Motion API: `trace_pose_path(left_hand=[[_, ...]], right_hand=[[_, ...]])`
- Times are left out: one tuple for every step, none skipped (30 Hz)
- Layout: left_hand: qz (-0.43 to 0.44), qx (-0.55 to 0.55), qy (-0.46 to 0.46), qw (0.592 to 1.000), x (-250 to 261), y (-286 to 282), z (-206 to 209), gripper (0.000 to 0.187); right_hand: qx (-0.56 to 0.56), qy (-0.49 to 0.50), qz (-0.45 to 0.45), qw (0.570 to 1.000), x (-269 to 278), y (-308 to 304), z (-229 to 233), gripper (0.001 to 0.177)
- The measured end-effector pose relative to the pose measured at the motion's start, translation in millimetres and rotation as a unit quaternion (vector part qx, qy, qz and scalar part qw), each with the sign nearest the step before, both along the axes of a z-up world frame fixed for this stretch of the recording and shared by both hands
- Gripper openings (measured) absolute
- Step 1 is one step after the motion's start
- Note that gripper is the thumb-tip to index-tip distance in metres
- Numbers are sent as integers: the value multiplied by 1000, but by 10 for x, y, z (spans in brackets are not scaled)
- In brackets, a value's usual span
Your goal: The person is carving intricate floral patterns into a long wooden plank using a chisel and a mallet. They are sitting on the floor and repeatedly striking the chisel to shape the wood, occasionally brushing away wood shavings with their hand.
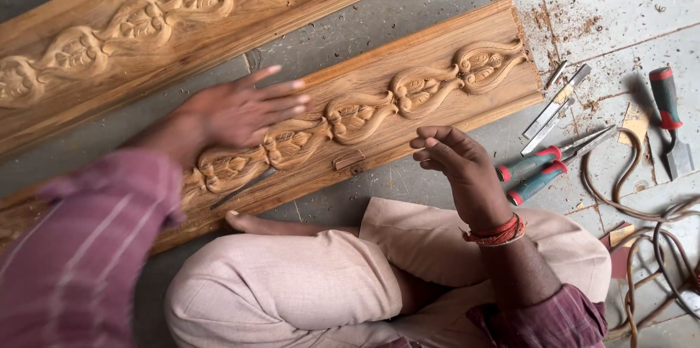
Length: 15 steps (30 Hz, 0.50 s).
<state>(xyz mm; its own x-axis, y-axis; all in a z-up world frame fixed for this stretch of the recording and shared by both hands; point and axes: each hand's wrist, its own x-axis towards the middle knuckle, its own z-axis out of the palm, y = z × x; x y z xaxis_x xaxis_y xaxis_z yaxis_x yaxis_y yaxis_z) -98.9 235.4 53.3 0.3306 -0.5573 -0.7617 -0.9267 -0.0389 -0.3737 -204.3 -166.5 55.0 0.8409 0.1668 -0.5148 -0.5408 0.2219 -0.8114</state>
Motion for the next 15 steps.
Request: trace_pose_path(left_hand=[[-54,-12,-9,998,129,-68,-15,70],[-107,-23,-19,994,236,-124,-26,68],[-161,-35,-30,986,298,-155,-26,66],[-124,-187,83,971,283,-123,-9,66],[-79,-333,192,920,239,-30,37,67],[-37,-464,290,836,281,62,103,67],[-18,-454,286,844,269,152,162,66],[2,-448,282,848,272,212,176,65],[23,-442,278,853,321,232,149,65],[16,-431,279,858,253,257,79,63],[9,-421,281,863,286,243,-9,61],[6,-407,282,869,300,236,-86,59],[-48,-294,224,928,237,176,-184,60],[-111,-170,159,966,315,55,-279,62],[-173,-42,90,980,341,-3,-305,63]], right_hand=[[-11,-5,14,1000,-2,15,1,30],[-22,-11,27,999,6,28,1,30],[-33,-17,41,998,17,41,-4,31],[-58,-26,47,997,-11,55,-9,31],[-83,-36,53,994,-36,47,-2,32],[-108,-51,52,991,-21,44,4,33],[-100,-53,54,992,-4,40,15,33],[-96,-54,58,992,12,16,30,33],[-92,-55,63,992,22,3,41,34],[-100,-52,68,991,15,0,47,34],[-108,-50,73,990,10,4,51,34],[-111,-48,81,989,-1,42,49,33],[-110,-43,94,989,-21,78,56,33],[-109,-43,97,988,-21,119,68,32],[-108,-43,100,988,-28,152,85,32]])
